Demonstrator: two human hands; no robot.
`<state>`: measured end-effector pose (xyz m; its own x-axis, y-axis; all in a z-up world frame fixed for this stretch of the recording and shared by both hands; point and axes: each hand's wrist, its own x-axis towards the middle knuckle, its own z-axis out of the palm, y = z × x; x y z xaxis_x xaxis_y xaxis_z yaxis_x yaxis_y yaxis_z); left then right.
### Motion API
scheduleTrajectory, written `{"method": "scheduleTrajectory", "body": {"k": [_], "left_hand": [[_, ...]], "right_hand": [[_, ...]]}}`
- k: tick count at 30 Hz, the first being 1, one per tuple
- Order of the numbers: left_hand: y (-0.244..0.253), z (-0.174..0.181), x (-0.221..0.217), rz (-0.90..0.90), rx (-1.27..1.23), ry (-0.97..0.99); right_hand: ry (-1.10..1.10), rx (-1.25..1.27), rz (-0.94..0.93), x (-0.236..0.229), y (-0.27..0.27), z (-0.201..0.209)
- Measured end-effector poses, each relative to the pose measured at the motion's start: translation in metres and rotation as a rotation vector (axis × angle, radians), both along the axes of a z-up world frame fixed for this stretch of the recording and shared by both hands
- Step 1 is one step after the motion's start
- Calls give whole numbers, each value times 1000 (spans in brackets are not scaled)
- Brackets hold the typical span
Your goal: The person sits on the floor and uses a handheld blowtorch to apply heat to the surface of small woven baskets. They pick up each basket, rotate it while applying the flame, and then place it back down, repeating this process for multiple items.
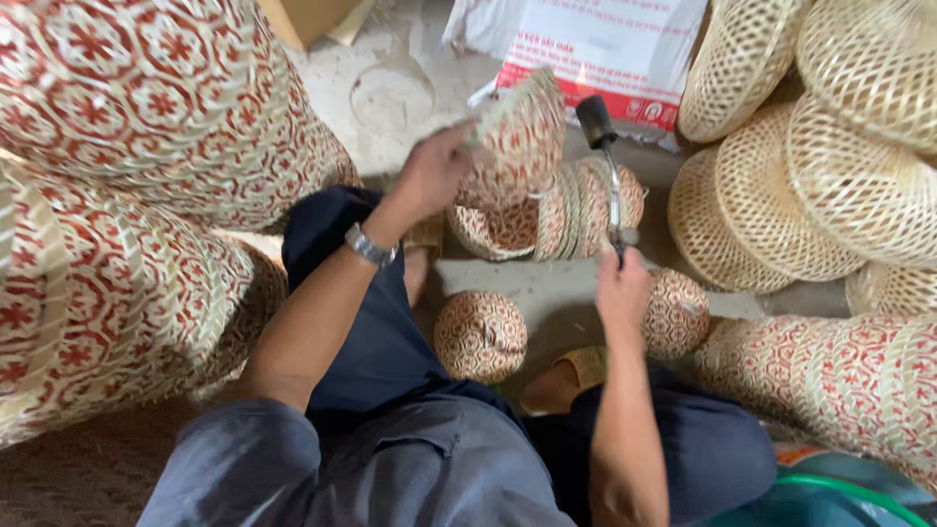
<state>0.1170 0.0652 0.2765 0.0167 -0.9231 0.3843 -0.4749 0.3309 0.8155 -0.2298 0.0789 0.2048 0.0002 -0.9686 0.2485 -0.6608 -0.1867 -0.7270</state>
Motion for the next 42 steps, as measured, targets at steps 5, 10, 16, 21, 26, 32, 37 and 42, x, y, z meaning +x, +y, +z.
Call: {"method": "scheduleTrajectory", "body": {"k": [5, 10, 16, 21, 26, 32, 37, 42], "left_hand": [[-64, 21, 41, -32, 121, 175], [-105, 0, 62, -32, 17, 486], [-129, 1, 72, 269, 17, 474], [-146, -10, 92, 263, 76, 633], [-156, -24, 100, 192, 123, 884], [-158, -35, 99, 29, 195, 1294], [-164, -53, 99, -67, 213, 1406], [-170, -67, 96, -58, 203, 1419]], "right_hand": [[-228, 354, -53, -30, 23, 91], [-35, 405, 121, -46, 33, 133], [9, 386, 100, -46, 35, 146], [5, 433, -6, -45, 31, 152], [-39, 381, 84, -48, 30, 153], [-39, 409, 54, -41, 30, 149], [-53, 389, 17, -30, 30, 144], [-111, 348, 107, -20, 33, 139]]}}
